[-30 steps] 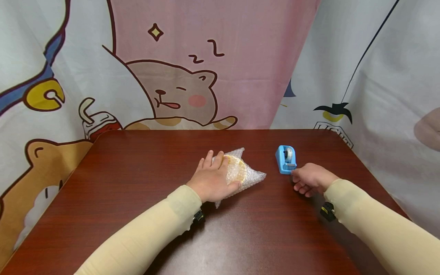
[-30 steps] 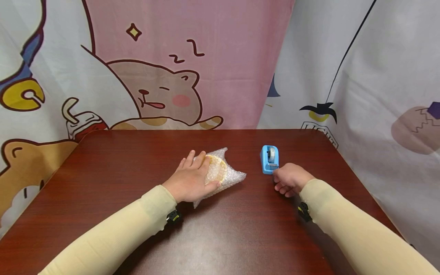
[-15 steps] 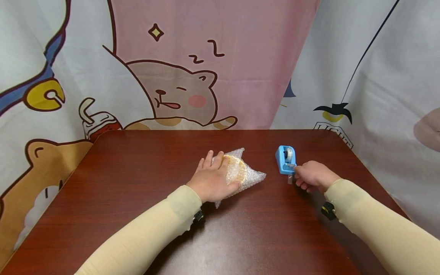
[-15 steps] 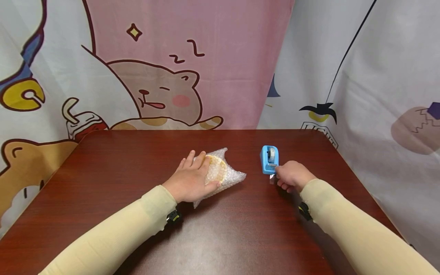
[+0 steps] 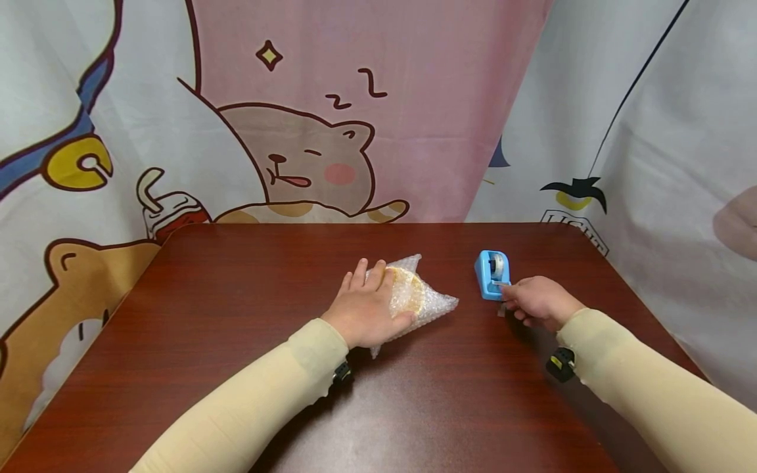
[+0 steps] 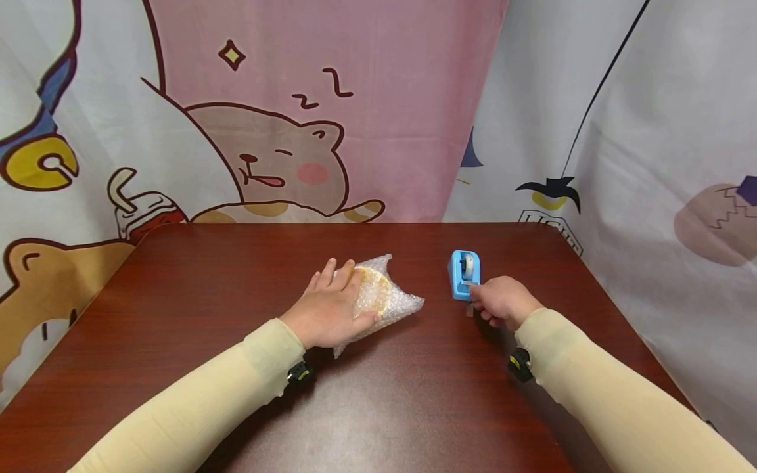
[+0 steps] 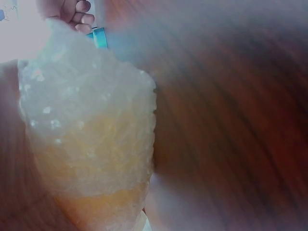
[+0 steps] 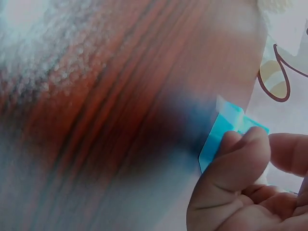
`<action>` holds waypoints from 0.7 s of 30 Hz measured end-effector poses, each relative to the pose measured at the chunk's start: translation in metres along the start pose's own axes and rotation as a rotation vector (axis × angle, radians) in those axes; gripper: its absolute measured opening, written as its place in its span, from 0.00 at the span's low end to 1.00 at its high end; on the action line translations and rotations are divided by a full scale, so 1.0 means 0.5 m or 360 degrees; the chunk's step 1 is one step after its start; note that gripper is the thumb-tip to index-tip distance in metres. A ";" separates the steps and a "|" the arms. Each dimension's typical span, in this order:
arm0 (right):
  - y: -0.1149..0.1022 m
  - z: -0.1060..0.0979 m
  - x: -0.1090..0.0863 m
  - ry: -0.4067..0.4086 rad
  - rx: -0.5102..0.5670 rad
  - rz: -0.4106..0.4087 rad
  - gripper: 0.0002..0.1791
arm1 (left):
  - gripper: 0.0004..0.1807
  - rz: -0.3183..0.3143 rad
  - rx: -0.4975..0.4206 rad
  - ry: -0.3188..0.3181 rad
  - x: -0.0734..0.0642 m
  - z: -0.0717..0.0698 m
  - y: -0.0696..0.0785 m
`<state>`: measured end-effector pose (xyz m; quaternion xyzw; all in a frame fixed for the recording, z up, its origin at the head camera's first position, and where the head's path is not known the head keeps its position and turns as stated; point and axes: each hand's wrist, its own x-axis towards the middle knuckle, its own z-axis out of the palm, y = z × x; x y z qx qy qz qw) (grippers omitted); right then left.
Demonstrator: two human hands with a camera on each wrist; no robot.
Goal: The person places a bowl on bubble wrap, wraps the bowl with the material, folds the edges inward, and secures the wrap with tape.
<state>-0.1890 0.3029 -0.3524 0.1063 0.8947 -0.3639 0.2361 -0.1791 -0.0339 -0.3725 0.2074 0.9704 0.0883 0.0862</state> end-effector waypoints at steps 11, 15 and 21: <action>0.003 0.004 0.008 0.0028 0.0005 -0.0041 0.20 | 0.54 -0.0002 0.0005 0.0000 0.001 0.001 0.000; 0.002 0.008 0.009 0.0049 -0.0011 -0.0055 0.20 | 0.54 -0.0001 0.0010 -0.0005 0.002 0.001 0.000; -0.001 0.010 0.008 0.0069 -0.0046 -0.0057 0.19 | 0.55 -0.0005 0.0002 -0.0009 0.001 0.000 0.001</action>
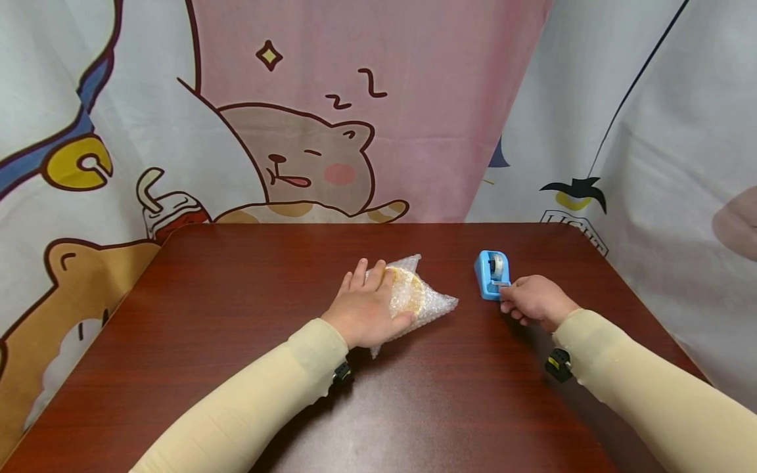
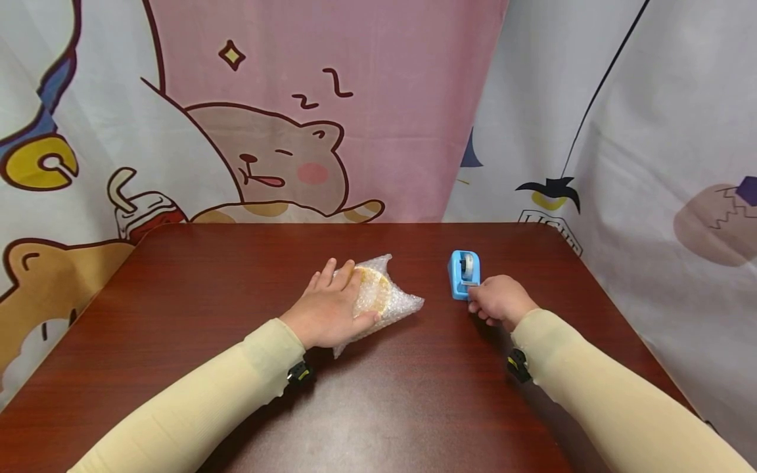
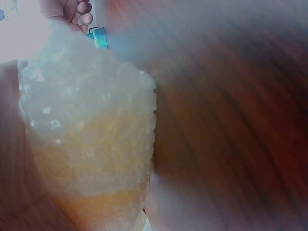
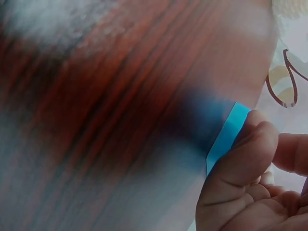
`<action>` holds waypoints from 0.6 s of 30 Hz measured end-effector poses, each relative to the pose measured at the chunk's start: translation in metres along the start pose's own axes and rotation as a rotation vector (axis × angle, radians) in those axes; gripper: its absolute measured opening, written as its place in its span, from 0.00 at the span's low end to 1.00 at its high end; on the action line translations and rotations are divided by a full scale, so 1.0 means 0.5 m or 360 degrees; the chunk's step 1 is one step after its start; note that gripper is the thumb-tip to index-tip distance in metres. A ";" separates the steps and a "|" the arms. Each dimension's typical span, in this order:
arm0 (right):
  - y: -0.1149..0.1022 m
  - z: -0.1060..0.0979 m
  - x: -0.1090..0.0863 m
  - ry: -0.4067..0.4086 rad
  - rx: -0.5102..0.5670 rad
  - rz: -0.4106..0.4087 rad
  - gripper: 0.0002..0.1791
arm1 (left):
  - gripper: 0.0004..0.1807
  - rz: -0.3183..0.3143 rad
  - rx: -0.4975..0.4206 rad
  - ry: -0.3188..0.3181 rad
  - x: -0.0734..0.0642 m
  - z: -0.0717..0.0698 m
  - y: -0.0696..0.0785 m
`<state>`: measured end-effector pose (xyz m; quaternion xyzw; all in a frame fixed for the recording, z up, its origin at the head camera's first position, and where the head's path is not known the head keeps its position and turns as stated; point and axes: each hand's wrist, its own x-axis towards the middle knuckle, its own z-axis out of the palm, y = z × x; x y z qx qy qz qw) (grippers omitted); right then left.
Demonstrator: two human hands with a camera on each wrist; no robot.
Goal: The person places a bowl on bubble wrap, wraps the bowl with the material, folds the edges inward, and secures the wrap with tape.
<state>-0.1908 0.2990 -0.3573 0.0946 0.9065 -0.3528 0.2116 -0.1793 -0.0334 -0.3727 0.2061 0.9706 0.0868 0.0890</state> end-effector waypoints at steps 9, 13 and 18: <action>-0.003 0.002 0.001 0.0050 -0.0083 -0.0020 0.17 | 0.54 0.0007 0.0006 0.0002 -0.002 -0.003 0.001; -0.003 0.003 0.002 0.0066 -0.0134 -0.0028 0.17 | 0.54 0.0007 0.0010 -0.0001 -0.002 -0.003 0.001; -0.002 0.004 0.006 0.0074 -0.0201 -0.0028 0.18 | 0.54 0.0009 0.0013 0.0005 -0.001 -0.002 0.001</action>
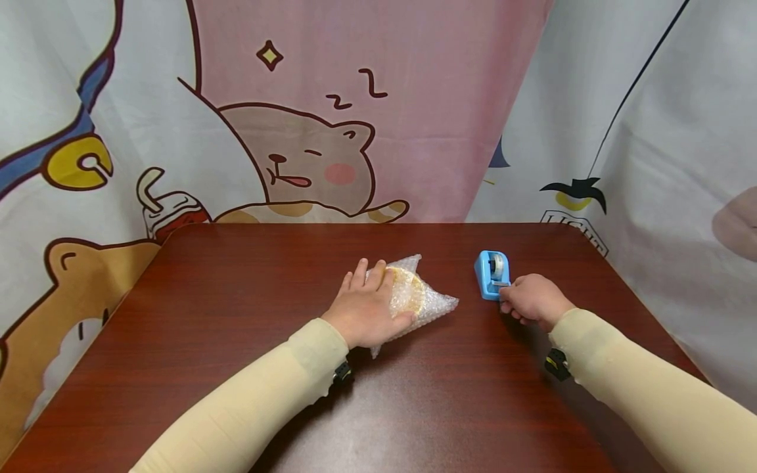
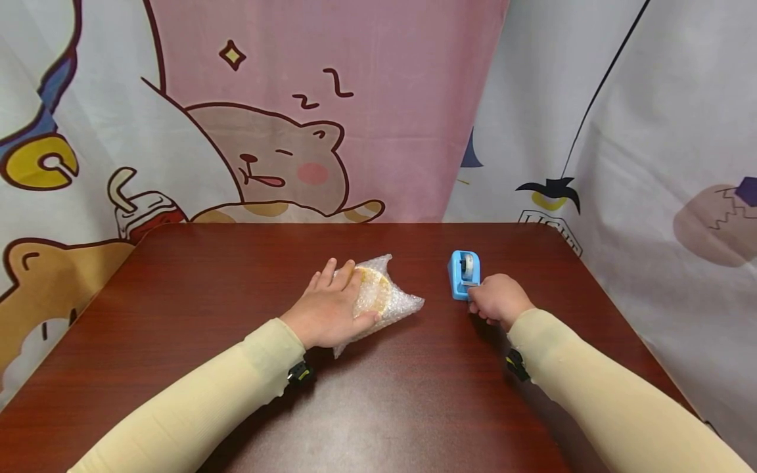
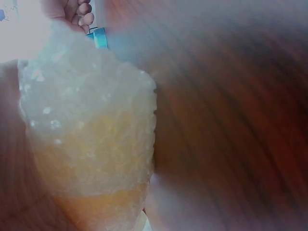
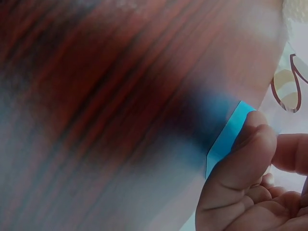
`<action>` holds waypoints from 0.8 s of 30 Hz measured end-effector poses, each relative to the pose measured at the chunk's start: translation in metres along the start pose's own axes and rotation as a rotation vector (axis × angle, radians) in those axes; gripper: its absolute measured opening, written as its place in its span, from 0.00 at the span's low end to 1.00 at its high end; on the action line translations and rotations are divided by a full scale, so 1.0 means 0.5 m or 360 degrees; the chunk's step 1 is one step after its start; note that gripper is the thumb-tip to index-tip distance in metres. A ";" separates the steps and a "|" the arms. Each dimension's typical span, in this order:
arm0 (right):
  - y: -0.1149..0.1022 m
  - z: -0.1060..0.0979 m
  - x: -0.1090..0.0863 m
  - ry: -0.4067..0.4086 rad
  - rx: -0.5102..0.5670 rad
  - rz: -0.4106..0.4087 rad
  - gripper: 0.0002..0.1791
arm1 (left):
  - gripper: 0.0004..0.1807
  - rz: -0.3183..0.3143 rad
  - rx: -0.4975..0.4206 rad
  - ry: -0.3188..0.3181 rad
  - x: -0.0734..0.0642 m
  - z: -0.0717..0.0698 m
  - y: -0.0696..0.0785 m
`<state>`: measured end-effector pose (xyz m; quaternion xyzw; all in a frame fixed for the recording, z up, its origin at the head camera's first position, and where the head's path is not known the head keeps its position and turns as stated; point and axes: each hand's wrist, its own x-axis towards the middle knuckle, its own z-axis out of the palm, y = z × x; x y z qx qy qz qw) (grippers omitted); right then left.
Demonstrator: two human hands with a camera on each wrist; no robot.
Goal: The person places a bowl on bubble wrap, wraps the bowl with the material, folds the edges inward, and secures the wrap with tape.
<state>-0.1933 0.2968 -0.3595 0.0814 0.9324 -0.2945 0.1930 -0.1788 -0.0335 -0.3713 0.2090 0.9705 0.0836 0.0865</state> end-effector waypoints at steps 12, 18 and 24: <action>-0.003 0.000 0.002 0.0002 -0.0065 -0.0001 0.19 | 0.54 -0.0005 -0.0007 0.0008 -0.001 0.000 0.000; -0.004 0.001 0.003 0.0012 -0.0083 -0.0010 0.19 | 0.54 -0.0011 -0.0013 -0.0006 0.001 0.001 0.000; -0.003 0.004 0.006 0.0021 -0.0096 -0.0014 0.18 | 0.54 -0.0015 -0.0018 -0.0007 0.001 0.002 -0.001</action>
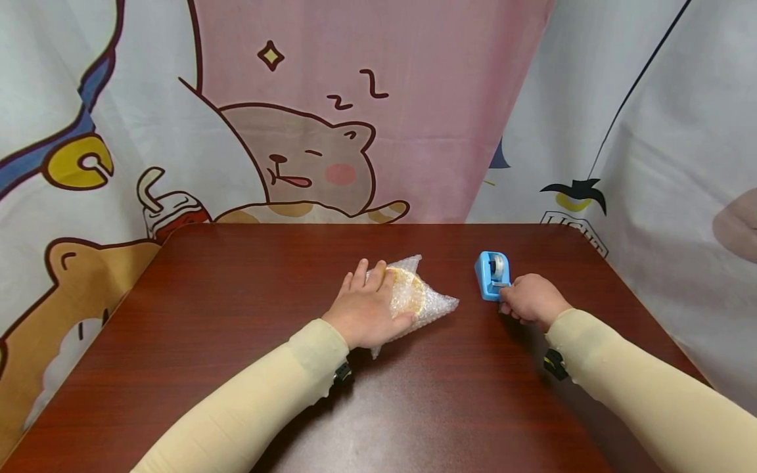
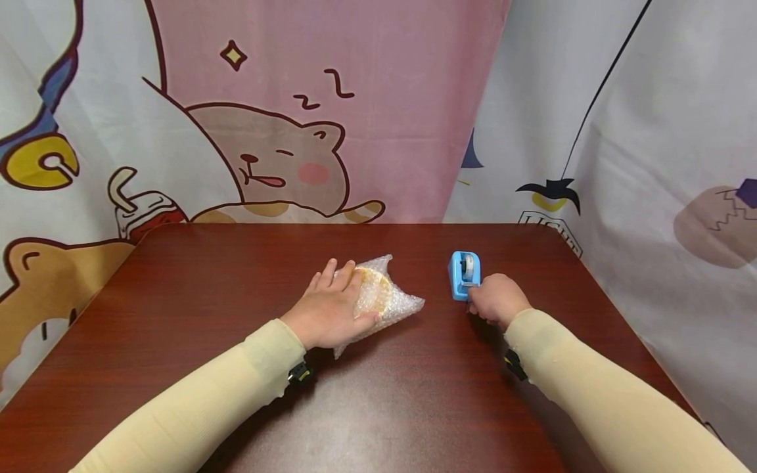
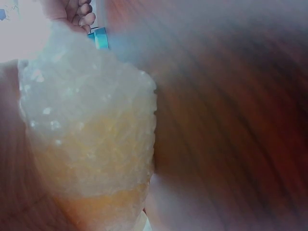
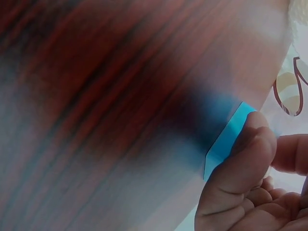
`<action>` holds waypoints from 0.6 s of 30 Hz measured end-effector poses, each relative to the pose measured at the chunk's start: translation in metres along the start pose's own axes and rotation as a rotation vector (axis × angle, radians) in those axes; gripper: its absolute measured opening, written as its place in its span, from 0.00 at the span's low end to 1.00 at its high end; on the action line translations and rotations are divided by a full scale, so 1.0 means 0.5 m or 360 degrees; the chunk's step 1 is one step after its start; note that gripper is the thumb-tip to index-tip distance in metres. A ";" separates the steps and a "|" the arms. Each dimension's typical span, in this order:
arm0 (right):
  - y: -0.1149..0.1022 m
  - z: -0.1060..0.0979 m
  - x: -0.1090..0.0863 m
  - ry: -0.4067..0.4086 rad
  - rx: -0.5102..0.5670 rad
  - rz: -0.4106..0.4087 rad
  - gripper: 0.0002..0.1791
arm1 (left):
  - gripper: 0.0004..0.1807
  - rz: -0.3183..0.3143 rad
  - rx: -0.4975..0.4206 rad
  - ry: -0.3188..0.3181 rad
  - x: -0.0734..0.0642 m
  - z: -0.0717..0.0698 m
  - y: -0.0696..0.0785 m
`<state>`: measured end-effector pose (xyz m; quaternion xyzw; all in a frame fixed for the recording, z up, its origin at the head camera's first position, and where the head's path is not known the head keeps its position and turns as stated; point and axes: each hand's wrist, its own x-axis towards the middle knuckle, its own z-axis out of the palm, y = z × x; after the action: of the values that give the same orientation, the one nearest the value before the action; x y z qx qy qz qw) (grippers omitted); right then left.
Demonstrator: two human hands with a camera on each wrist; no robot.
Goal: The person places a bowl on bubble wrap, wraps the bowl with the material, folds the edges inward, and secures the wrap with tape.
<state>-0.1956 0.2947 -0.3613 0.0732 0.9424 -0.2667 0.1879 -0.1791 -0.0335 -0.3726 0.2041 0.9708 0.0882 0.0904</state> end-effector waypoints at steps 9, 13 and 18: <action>-0.005 0.000 -0.002 0.0009 -0.0023 -0.0004 0.19 | 0.54 0.0005 -0.0009 0.0015 0.000 0.001 0.000; -0.006 0.001 -0.002 0.0017 -0.0040 -0.0010 0.20 | 0.54 0.0003 -0.0008 0.0017 0.000 0.001 0.000; -0.006 0.001 0.001 0.0018 -0.0043 -0.0003 0.20 | 0.54 -0.0001 -0.0012 0.0007 0.000 0.001 0.000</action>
<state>-0.1968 0.2919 -0.3603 0.0714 0.9470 -0.2537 0.1834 -0.1789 -0.0335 -0.3728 0.2033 0.9707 0.0923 0.0889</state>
